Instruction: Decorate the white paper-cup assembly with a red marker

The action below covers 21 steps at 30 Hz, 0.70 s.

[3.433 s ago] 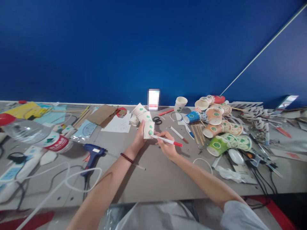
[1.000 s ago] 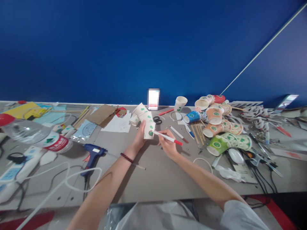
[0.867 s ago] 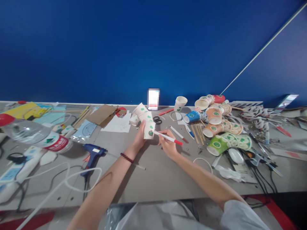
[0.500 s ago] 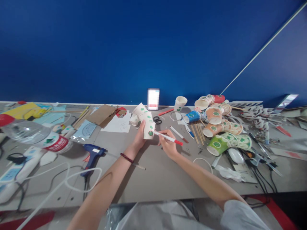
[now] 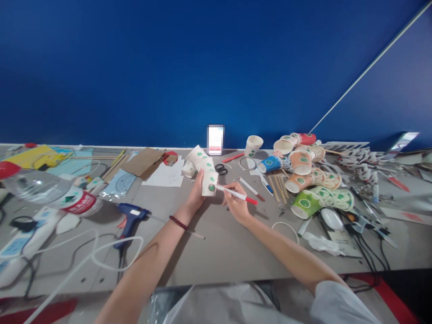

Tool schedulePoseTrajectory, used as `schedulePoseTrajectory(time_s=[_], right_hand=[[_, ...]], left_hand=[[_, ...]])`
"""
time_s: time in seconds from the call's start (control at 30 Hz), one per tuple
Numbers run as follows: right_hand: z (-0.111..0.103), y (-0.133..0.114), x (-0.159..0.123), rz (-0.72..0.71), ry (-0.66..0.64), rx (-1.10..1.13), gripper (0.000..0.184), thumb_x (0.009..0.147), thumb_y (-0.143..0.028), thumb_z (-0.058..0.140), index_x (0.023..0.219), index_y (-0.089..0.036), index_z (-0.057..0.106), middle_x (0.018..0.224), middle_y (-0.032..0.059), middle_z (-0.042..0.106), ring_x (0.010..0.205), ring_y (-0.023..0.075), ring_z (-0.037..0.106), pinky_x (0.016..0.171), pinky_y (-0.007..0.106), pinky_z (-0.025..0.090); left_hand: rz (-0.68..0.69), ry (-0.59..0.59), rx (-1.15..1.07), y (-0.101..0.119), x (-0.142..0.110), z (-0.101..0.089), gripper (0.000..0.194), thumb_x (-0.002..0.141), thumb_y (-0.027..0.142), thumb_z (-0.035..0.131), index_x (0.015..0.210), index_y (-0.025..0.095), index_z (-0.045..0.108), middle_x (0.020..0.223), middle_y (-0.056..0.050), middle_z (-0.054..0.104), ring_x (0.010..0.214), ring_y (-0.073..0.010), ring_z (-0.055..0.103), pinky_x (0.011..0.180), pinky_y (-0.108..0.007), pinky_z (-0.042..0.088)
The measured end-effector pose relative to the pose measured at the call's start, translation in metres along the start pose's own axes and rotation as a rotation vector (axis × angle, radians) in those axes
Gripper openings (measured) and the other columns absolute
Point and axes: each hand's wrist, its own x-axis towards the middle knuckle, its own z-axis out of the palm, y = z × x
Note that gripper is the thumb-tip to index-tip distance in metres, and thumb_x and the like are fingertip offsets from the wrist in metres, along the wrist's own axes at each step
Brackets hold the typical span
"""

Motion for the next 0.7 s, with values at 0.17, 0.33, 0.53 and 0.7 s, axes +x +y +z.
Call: schedulePoseTrajectory(time_s=[0.17,0.33,0.53,0.7], right_hand=[[0.0007,-0.0001,-0.0002,0.002,0.009,0.024,0.033,0.081,-0.055,0.070,0.083,-0.024,0.057,0.063,-0.0024,0.066,0.041,0.0123,0.056,0.037,0.026,0.051],[0.0013,-0.0015,-0.0004,-0.012,-0.002,0.013,0.035,0.083,-0.057,0.069,0.083,-0.024,0.057,0.065,-0.0017,0.066,0.042,0.0129,0.056,0.037,0.026,0.051],[0.0011,-0.0016,-0.0005,0.016,0.012,0.014,0.038,0.080,-0.060,0.069,0.082,-0.024,0.056,0.072,0.0014,0.073,0.041,0.0125,0.056,0.036,0.026,0.051],[0.0009,-0.0035,0.0000,0.019,-0.009,0.024,0.035,0.081,-0.056,0.070,0.080,-0.024,0.055,0.075,0.0025,0.076,0.041,0.0112,0.055,0.037,0.025,0.053]], left_hand=[[-0.005,-0.005,-0.013,0.0002,0.0003,-0.0001,0.056,0.101,0.059,0.045,0.084,0.012,0.070,0.065,-0.009,0.070,0.054,-0.0159,0.065,0.053,-0.024,0.052],[-0.013,0.014,-0.011,0.0001,0.0011,-0.0001,0.056,0.101,0.061,0.046,0.084,0.013,0.070,0.066,-0.009,0.070,0.055,-0.0160,0.066,0.053,-0.024,0.053],[-0.015,0.015,0.001,0.0000,0.0011,-0.0008,0.057,0.102,0.059,0.042,0.085,0.012,0.071,0.065,-0.009,0.071,0.054,-0.0162,0.066,0.052,-0.024,0.053],[-0.029,-0.013,-0.010,-0.0012,0.0029,-0.0032,0.060,0.095,0.068,0.050,0.088,0.014,0.072,0.061,-0.007,0.069,0.053,-0.0174,0.067,0.050,-0.025,0.052]])
